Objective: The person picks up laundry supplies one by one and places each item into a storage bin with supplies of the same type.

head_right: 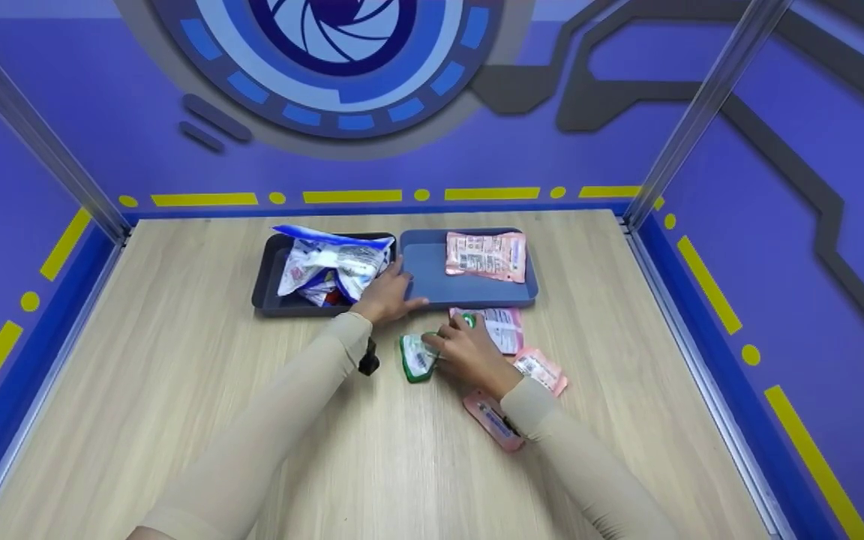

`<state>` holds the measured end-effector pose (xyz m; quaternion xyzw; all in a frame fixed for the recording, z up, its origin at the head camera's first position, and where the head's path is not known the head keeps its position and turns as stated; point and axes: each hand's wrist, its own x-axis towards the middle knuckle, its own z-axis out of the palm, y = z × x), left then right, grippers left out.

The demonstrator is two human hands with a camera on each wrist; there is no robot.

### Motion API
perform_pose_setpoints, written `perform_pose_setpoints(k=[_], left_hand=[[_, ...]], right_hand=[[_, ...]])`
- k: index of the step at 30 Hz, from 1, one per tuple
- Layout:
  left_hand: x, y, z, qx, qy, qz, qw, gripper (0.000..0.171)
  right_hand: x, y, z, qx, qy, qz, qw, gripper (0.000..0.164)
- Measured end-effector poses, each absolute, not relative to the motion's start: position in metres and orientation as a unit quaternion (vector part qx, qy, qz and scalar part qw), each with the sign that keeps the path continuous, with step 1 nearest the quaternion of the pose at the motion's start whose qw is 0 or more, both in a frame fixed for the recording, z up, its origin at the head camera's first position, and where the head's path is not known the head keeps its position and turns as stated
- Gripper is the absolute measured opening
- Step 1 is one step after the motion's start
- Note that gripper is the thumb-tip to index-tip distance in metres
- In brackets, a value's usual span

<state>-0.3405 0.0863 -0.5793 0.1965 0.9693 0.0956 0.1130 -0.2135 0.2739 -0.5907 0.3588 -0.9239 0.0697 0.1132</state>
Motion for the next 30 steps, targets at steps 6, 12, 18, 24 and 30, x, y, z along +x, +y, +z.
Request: perform_pose_setpoints(k=[6,12,18,24,30], left_hand=[[-0.339,0.086,-0.578,0.194,0.969,0.100,0.116,0.075],[-0.339,0.087,-0.578,0.189,0.968,0.108,0.124,0.075],[-0.340,0.088,-0.579,0.189,0.968,0.100,0.128,0.077],[-0.340,0.087,-0.579,0.190,0.969,0.099,0.125,0.078],[-0.340,0.086,-0.580,0.193,0.968,0.107,0.117,0.079]], right_hand=[[-0.210,0.277,-0.588,0.358,-0.925,0.064,0.110,0.048],[-0.208,0.280,-0.586,0.352,-0.929,0.065,0.099,0.048],[-0.205,0.283,-0.588,0.356,-0.926,0.072,0.105,0.049],[-0.202,0.285,-0.587,0.365,-0.920,0.073,0.123,0.048],[-0.201,0.289,-0.586,0.376,-0.912,0.093,0.139,0.040]])
